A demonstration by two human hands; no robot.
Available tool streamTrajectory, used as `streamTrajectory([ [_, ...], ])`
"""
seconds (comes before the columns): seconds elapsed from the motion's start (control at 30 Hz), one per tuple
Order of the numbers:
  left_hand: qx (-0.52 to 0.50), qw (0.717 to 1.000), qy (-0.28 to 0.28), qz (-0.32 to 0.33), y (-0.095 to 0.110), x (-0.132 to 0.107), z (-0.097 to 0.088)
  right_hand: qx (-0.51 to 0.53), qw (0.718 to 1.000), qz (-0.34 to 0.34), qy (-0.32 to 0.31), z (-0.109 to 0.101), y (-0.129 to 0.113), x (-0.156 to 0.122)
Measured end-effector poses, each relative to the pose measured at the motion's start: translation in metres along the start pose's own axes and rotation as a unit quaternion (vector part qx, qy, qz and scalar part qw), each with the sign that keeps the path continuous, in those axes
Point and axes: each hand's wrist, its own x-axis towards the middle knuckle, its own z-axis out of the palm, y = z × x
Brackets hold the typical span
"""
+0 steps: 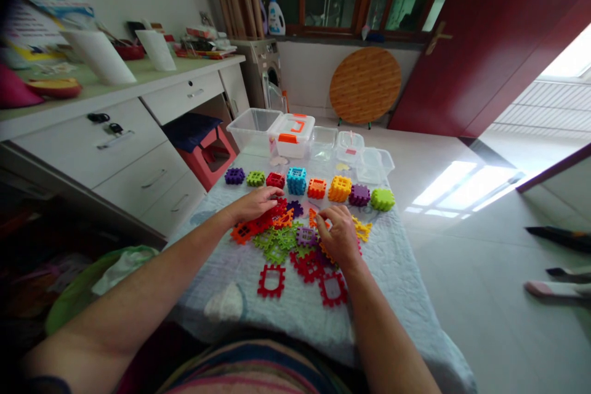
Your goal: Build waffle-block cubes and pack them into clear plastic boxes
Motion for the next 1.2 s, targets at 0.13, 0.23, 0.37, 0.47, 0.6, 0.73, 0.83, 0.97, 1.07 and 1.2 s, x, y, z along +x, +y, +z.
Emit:
streamTrajectory([
  [0.13, -0.008, 0.998, -0.056, 0.015, -0.002, -0.001, -0.006, -0.001, 1.0, 0.002, -0.002, 0.0, -0.001, 0.0],
  [0.23, -0.02, 0.997, -0.068, 0.026, -0.005, 0.003, -0.008, 0.002, 1.0, 0.003, 0.002, 0.001, -0.001, -0.001],
  [0.37, -0.027, 0.997, -0.067, 0.028, -0.01, 0.008, -0.011, 0.003, 1.0, 0.004, 0.004, 0.0, -0.001, -0.001],
  [0.47, -0.026, 0.996, -0.077, 0.022, -0.013, 0.008, -0.014, 0.005, 1.0, 0.003, 0.005, 0.0, -0.002, -0.001],
  [0.6, -0.028, 0.995, -0.094, 0.024, -0.014, 0.008, -0.017, 0.006, 1.0, 0.003, 0.006, 0.0, -0.003, -0.001],
  [0.73, -0.015, 0.992, -0.124, 0.025, -0.013, 0.012, -0.018, 0.006, 1.0, 0.003, 0.004, -0.001, -0.003, -0.001],
  [0.83, -0.008, 0.99, -0.136, 0.028, -0.014, 0.015, -0.017, 0.005, 1.0, 0.005, 0.004, -0.001, -0.003, -0.001],
  [0.97, -0.003, 0.99, -0.14, 0.032, -0.014, 0.018, -0.017, 0.006, 1.0, 0.004, 0.0, -0.002, -0.004, 0.0],
  [1.07, -0.007, 0.99, -0.139, 0.033, -0.015, 0.02, -0.017, 0.004, 1.0, 0.007, -0.003, -0.002, -0.004, -0.001],
  [1.2, 0.0, 0.989, -0.145, 0.032, -0.015, 0.021, -0.016, 0.004, 1.0, 0.007, -0.004, -0.002, -0.004, -0.001],
])
